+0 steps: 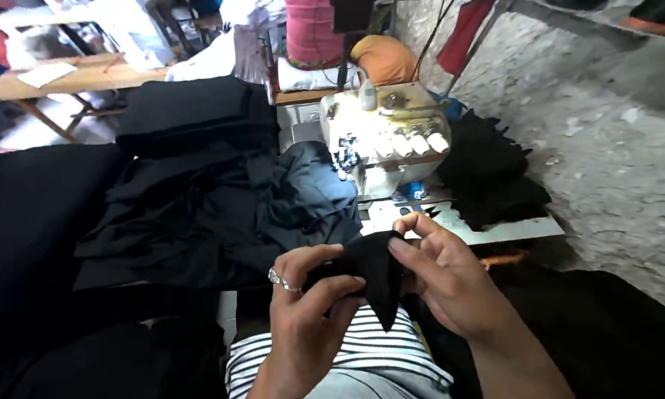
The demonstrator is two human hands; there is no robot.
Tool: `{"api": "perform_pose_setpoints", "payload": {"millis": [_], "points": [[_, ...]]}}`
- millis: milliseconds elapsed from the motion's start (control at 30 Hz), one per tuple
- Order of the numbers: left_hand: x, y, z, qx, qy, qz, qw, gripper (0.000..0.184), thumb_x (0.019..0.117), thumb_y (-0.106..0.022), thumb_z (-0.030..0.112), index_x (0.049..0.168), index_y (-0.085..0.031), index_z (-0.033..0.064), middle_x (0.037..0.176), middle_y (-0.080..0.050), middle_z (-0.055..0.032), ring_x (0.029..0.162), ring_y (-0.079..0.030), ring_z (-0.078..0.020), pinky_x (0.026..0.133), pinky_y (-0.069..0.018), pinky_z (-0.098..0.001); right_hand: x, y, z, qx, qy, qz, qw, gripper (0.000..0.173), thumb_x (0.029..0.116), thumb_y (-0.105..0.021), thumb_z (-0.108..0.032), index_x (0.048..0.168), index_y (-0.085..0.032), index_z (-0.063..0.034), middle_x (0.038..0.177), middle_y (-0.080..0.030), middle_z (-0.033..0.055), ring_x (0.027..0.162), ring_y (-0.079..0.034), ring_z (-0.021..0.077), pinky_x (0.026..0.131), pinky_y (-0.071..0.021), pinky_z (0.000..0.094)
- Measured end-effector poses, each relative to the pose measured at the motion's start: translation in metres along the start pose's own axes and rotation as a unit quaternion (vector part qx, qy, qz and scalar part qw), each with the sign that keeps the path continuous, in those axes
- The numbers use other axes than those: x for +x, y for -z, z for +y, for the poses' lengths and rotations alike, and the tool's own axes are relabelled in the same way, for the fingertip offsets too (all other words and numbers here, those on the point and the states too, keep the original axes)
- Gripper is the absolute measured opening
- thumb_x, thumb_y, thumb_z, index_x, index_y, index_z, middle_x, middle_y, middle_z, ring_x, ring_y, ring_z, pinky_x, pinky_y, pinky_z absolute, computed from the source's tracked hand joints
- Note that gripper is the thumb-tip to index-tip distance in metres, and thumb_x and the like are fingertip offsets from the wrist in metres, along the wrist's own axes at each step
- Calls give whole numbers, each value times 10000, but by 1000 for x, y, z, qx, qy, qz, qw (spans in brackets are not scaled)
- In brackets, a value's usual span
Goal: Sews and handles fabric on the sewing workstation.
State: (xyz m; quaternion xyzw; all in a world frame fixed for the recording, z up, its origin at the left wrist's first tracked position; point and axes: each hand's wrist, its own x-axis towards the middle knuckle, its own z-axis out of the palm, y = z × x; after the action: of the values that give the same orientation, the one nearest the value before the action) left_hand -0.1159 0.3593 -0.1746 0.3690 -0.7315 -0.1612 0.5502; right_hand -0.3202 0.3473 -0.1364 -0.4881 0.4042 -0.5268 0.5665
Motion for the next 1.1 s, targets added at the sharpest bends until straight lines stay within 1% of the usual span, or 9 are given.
{"api": "perform_pose_setpoints", "payload": {"millis": [67,167,300,433,567,667,733,933,1100], "points": [[2,19,-1,-81,28,-13,996,110,966,-733,286,982,-746,178,1156,-686,22,1163,-616,-106,995,-522,-268,-6,2,7,-24,44,-47,998,89,1034,-603,-142,1095,-553,-100,932,-714,17,768,-731,99,616,-636,258],[15,50,-1,-211,91,-63,971,147,984,-704,268,1019,-713,125,979,-727,60,916,-686,-19,825,-587,-197,0,21,12,-116,122,-226,959,154,1041,-576,-235,1091,-573,-89,1302,-676,74,1243,-631,177,1025,-542,333],[38,51,-9,-178,123,-174,961,174,1005,-677,206,1027,-720,39,917,-724,35,811,-662,2,740,-573,-178,39,7,34,-57,58,-372,925,534,961,-663,-502,1268,-555,-79,1188,-666,-11,1105,-633,58,941,-552,264],[44,60,-39,-114,220,-122,961,78,979,-694,128,1004,-716,57,832,-715,5,737,-672,-57,685,-583,-222,49,-45,43,-68,8,-245,967,168,972,-713,-161,1102,-721,-55,961,-763,-17,880,-724,41,823,-619,236],[35,65,-49,-143,271,-188,933,174,995,-683,214,1062,-724,58,903,-731,17,827,-687,-41,775,-588,-226,47,-53,50,-108,-16,-259,960,121,968,-721,-162,1041,-738,-67,896,-756,-21,814,-714,32,764,-613,222],[29,59,-50,-93,227,-92,965,120,990,-686,181,940,-721,78,802,-693,24,719,-647,-44,658,-556,-213,42,-43,54,-133,-29,-293,946,120,936,-767,-194,982,-753,-83,849,-759,-33,763,-715,23,707,-617,223],[24,67,-63,-39,200,-8,979,94,1008,-652,155,966,-700,85,834,-684,31,732,-645,-45,657,-564,-213,29,-23,62,-166,-36,-284,944,124,932,-771,-235,961,-767,-114,832,-765,-49,743,-721,23,687,-625,237],[-5,70,-103,26,264,157,951,176,1066,-546,145,997,-691,74,824,-678,29,738,-645,-40,683,-555,-214,-4,-9,89,-20,-43,-27,999,128,962,-711,-151,975,-778,-44,829,-774,59,696,-750,140,646,-654,299],[-15,90,-127,196,268,165,929,244,1063,-559,227,955,-699,57,733,-635,50,642,-582,23,610,-494,-174,-18,15,75,-118,-48,87,988,151,962,-628,-38,911,-757,-98,732,-723,-71,514,-608,-1,448,-520,165]]}}
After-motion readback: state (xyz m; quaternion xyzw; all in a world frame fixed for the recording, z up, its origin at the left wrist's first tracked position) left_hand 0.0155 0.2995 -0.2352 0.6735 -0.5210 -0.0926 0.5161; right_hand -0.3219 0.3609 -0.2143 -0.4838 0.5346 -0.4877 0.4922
